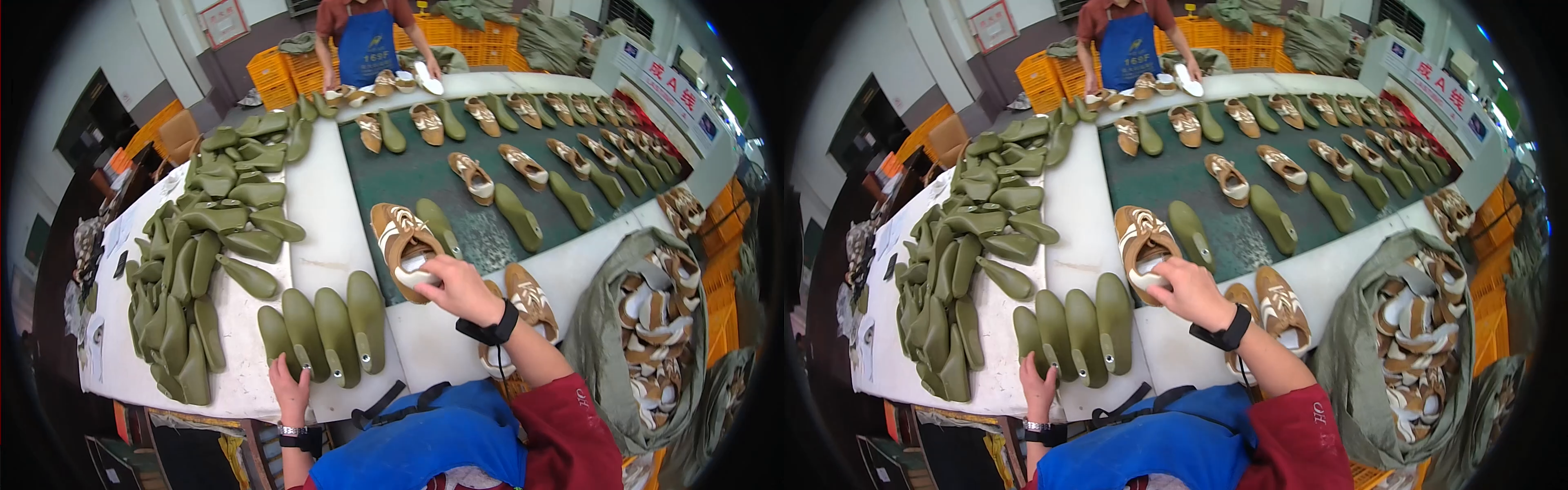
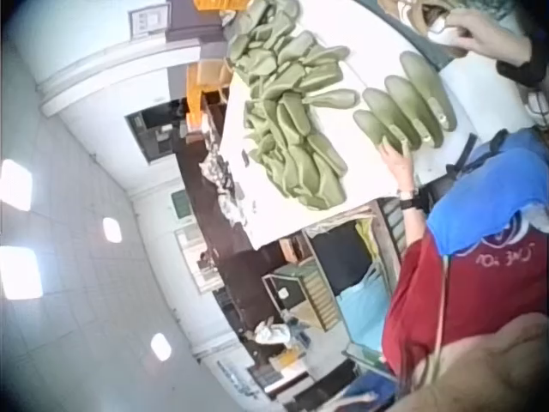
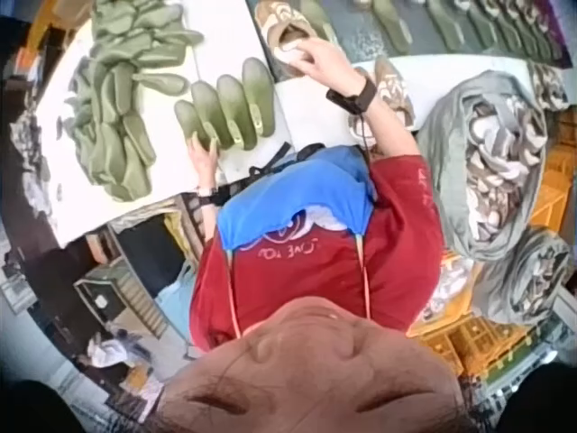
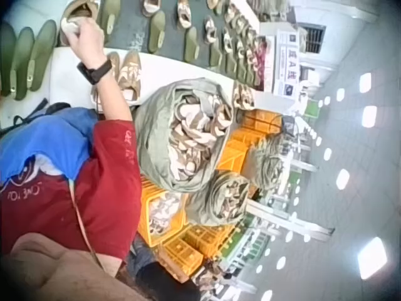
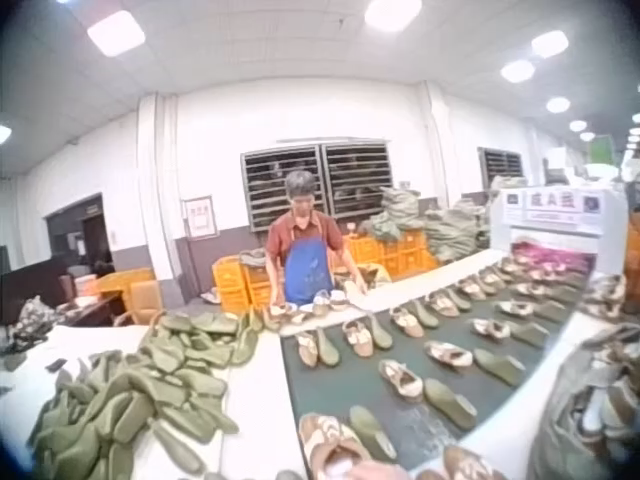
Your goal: The recorder is assembling shoes by fitting shoe uppers onto green plastic shoe lasts at a workstation.
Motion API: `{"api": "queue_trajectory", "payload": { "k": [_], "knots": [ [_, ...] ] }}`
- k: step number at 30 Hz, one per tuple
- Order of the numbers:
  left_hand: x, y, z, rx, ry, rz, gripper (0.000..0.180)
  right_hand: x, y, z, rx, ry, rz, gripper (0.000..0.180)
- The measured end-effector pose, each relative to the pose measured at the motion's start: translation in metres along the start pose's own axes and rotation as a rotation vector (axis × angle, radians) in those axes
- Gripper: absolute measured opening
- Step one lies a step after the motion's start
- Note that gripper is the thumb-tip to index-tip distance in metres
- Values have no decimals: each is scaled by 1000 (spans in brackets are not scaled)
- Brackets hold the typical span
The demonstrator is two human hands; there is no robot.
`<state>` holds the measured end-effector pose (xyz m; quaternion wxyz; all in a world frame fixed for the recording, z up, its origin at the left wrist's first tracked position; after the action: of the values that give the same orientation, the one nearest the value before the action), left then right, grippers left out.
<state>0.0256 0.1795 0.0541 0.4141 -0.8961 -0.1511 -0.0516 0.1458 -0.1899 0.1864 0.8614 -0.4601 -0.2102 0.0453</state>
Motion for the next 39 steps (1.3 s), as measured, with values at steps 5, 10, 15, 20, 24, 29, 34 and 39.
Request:
{"api": "queue_trajectory", "payload": {
  "k": [5, 10, 15, 20, 24, 29, 34, 39],
  "knots": [
    [17, 18, -3, 55, 7, -95, 66, 94, 18, -20, -151, 43, 104, 29],
    [14, 20, 14, 237, -101, -194, 57, 164, 106, -92, -194, 209, 81, 23],
    [17, 23, 5, 231, -120, -144, 54, 162, 208, -199, -135, 391, 142, 47],
    [21, 19, 1, 239, -117, -115, 50, 149, 206, -188, -92, 381, -198, 47],
    [24, 23, 3, 249, -100, -109, 53, 111, 223, -82, 105, 62, 140, 28],
    [20, 10, 37, 51, -75, -195, 57, 2, 253, 52, -217, -243, 764, 62],
    [34, 23, 83, -467, -342, -47, 66, -8, 246, 53, -177, -124, 620, 62],
    [28, 24, 77, -414, -457, -82, 70, -7, 232, 77, -274, -292, 705, 69]
  ]
}}
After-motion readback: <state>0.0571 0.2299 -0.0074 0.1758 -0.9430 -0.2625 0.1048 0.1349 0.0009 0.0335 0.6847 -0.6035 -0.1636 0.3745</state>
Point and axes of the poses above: each hand's wrist, its own x-axis towards the middle knuckle, its own y-axis out of the palm, z = x × y, the point moved 5 cm from there along x, towards the middle knuckle, and after that the axes turned 15 degrees about -x, right-handed, at the moved point
